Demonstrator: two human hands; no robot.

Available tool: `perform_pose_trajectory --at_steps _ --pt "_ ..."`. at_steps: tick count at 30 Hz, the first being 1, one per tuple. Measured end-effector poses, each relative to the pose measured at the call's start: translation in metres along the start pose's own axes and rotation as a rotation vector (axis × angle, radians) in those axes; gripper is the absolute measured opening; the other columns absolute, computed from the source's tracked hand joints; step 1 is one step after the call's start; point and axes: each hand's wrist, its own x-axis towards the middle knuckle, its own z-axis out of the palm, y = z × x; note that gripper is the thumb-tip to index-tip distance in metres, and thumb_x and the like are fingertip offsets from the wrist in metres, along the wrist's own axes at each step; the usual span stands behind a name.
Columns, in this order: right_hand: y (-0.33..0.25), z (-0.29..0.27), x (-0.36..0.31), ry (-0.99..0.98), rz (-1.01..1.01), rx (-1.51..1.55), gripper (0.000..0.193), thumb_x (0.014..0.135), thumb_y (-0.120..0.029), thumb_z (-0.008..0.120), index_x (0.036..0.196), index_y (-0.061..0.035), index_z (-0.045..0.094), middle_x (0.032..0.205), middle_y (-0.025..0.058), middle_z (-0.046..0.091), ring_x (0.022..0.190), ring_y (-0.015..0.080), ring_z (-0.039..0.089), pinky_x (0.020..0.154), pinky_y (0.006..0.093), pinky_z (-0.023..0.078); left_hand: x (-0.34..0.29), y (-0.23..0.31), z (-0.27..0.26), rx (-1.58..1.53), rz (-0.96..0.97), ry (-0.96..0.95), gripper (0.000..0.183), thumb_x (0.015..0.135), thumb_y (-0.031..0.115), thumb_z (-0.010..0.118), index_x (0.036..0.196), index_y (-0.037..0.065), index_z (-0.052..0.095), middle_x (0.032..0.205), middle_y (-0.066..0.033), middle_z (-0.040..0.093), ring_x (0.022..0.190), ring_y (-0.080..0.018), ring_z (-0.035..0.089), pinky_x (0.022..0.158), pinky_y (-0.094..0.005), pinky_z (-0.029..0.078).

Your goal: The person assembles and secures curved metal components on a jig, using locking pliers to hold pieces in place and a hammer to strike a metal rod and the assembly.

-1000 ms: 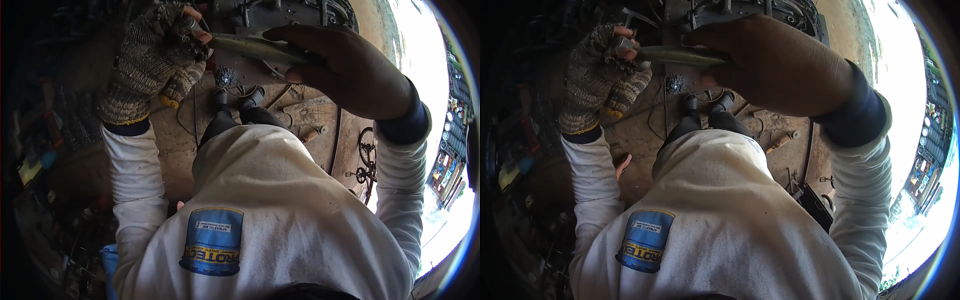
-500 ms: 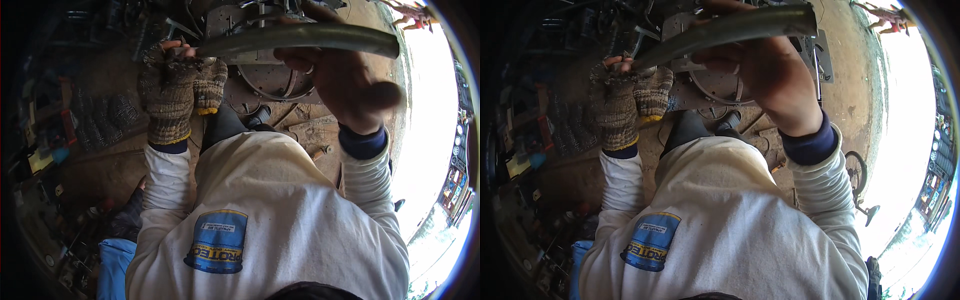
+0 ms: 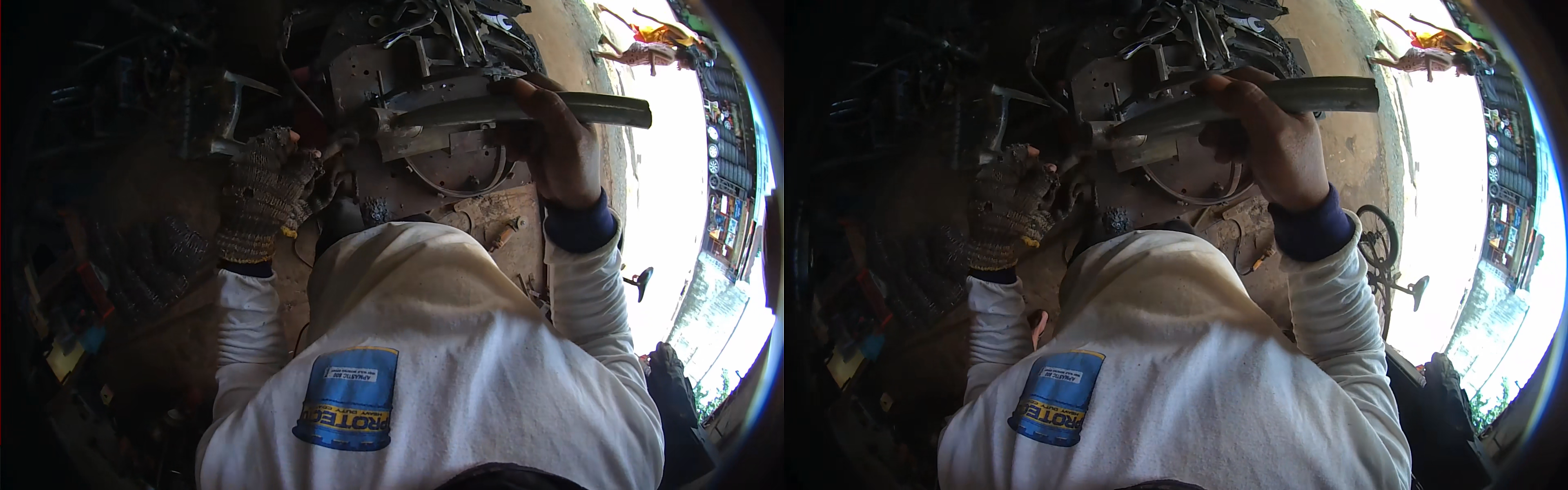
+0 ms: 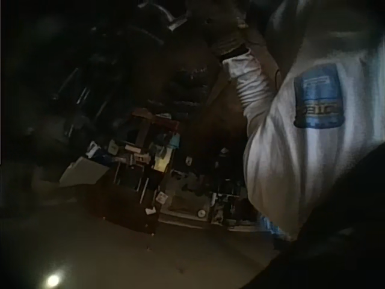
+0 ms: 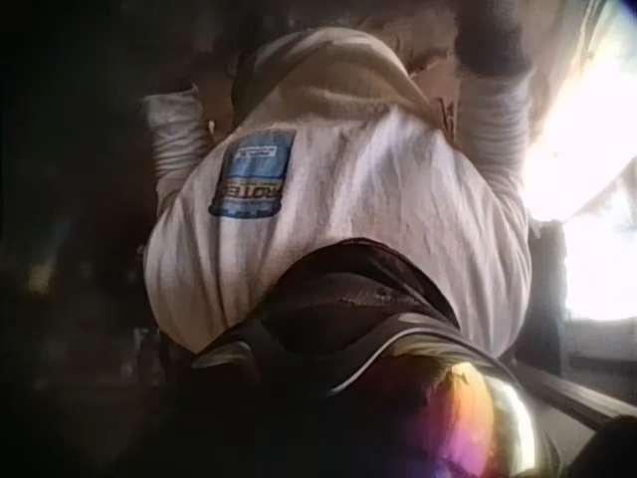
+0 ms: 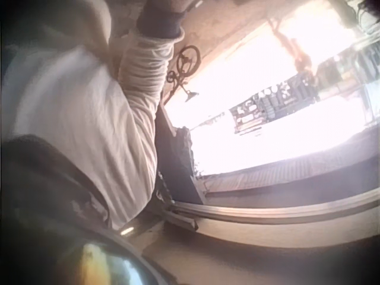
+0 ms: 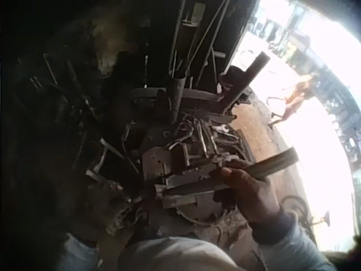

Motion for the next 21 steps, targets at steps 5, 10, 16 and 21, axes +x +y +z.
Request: perform_pose_trajectory --at_steps 5,10,16,21 --pt "-0.004 0.041 0.013 -0.034 0.068 -0.185 0.026 0.094 -0.021 0.059 0.110 -0.0013 0.064 0.099 0.0092 0.066 0.074 0.0140 0.069 0.059 0.0236 0.054 0.024 -0.037 0.021 -0.563 -0.465 -0.103 0.033 0.086 0.036 0.070 0.098 0.005 0.065 0.085 -0.0090 0.069 0.078 -0.0237 0.067 0.075 -0.0345 0.053" --pt "0.004 0.048 0.029 -0.079 -0.041 -0.291 0.019 0.094 -0.013 0.059 0.106 -0.0010 0.065 0.096 0.0080 0.064 0.074 0.0152 0.070 0.058 0.0239 0.055 0.062 -0.063 0.026 -0.305 -0.243 0.016 0.037 0.087 0.044 0.068 0.095 0.007 0.066 0.084 -0.0090 0.069 0.079 -0.0246 0.067 0.074 -0.0354 0.052" --pt "-0.001 0.044 0.036 -0.140 -0.102 -0.570 0.017 0.091 -0.008 0.060 0.105 -0.0013 0.066 0.092 0.0087 0.062 0.072 0.0162 0.070 0.056 0.0256 0.057 0.102 -0.055 0.033 -0.007 -0.275 0.020 0.033 0.088 0.034 0.069 0.106 0.005 0.065 0.097 -0.0060 0.069 0.094 -0.0201 0.066 0.086 -0.0318 0.050" --pt "0.003 0.042 0.037 -0.266 -0.527 -0.826 0.020 0.094 -0.012 0.058 0.109 -0.0002 0.062 0.100 0.0076 0.060 0.079 0.0158 0.070 0.059 0.0248 0.055 0.109 -0.056 0.040 0.084 -0.145 0.032 0.035 0.086 0.035 0.070 0.108 0.007 0.065 0.106 -0.0093 0.067 0.100 -0.0261 0.065 0.087 -0.0379 0.051"
